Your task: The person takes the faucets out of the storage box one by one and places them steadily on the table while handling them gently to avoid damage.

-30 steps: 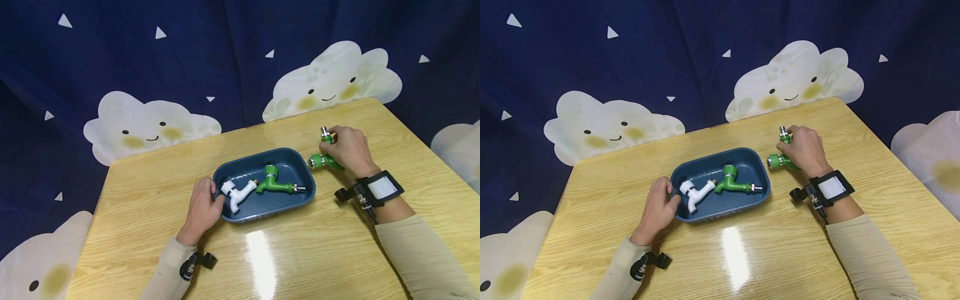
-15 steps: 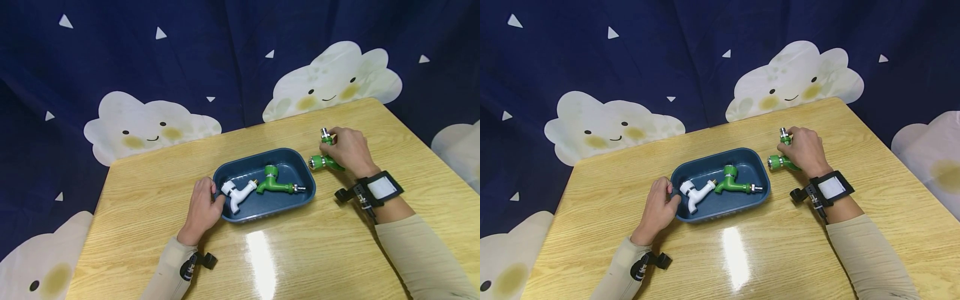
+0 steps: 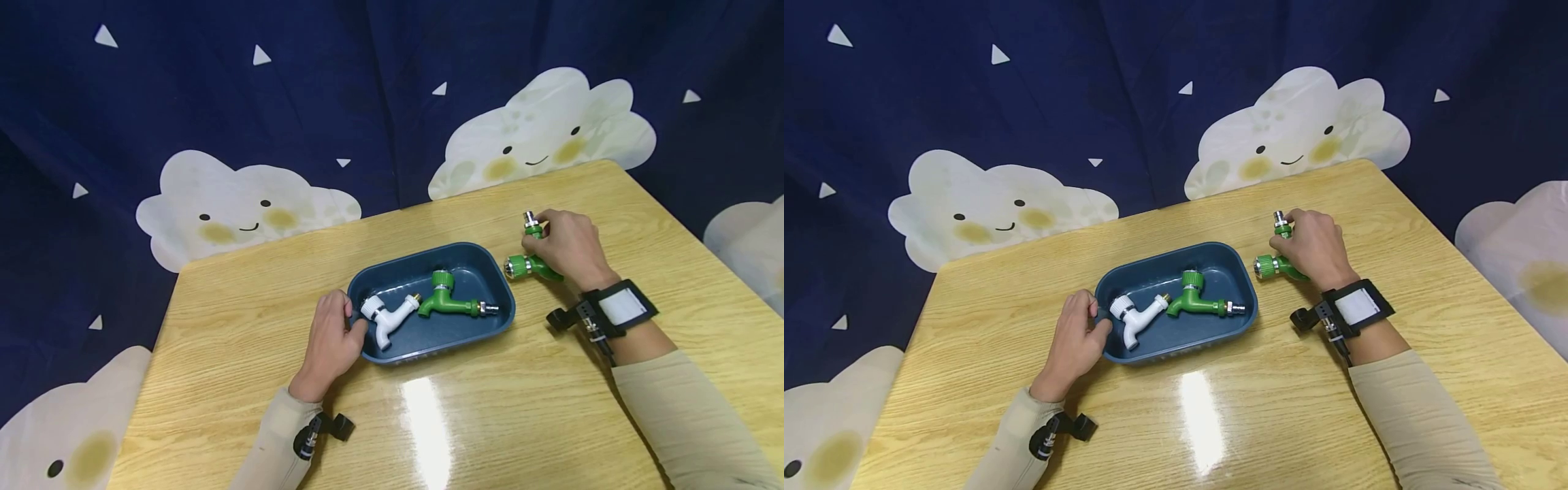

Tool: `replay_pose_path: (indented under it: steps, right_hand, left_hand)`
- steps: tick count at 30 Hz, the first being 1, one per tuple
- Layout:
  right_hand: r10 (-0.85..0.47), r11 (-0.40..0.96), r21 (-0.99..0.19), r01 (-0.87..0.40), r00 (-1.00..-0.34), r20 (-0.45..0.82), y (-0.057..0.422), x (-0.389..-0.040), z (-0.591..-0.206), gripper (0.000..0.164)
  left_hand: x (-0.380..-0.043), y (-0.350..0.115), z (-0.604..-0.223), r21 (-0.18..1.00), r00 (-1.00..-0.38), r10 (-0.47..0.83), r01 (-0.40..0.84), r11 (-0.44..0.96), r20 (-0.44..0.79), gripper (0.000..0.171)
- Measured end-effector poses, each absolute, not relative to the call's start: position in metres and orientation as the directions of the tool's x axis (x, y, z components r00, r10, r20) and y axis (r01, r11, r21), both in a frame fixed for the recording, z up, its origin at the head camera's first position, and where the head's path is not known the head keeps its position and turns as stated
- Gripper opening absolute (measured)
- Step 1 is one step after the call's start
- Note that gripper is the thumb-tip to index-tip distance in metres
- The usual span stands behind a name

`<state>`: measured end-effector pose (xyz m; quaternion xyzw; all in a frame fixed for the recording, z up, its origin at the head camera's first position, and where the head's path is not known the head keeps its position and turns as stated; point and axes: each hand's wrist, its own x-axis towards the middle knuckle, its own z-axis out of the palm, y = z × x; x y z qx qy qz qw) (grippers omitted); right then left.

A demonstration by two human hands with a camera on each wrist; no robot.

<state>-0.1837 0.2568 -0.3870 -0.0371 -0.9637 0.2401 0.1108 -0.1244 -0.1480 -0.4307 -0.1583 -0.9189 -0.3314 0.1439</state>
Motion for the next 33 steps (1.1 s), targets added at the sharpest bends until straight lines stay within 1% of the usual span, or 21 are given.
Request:
replay_pose_path:
  steps: [11, 33]
  right_hand:
    - [0.138, 0.875, -0.483, 0.045, -0.978, 0.159, 0.2566, -0.1841, -0.389, 0.046]
    - [0.147, 0.874, -0.481, 0.069, -0.981, 0.126, 0.2597, -0.1868, -0.3941, 0.048]
  left_hand:
    - [-0.1242, -0.1485, -0.4311, 0.558, -0.907, 0.198, 0.389, 0.733, 0.372, 0.014]
    - [-0.1243, -0.1483, -0.4308, 0.558, -0.908, 0.194, 0.385, 0.735, 0.371, 0.014]
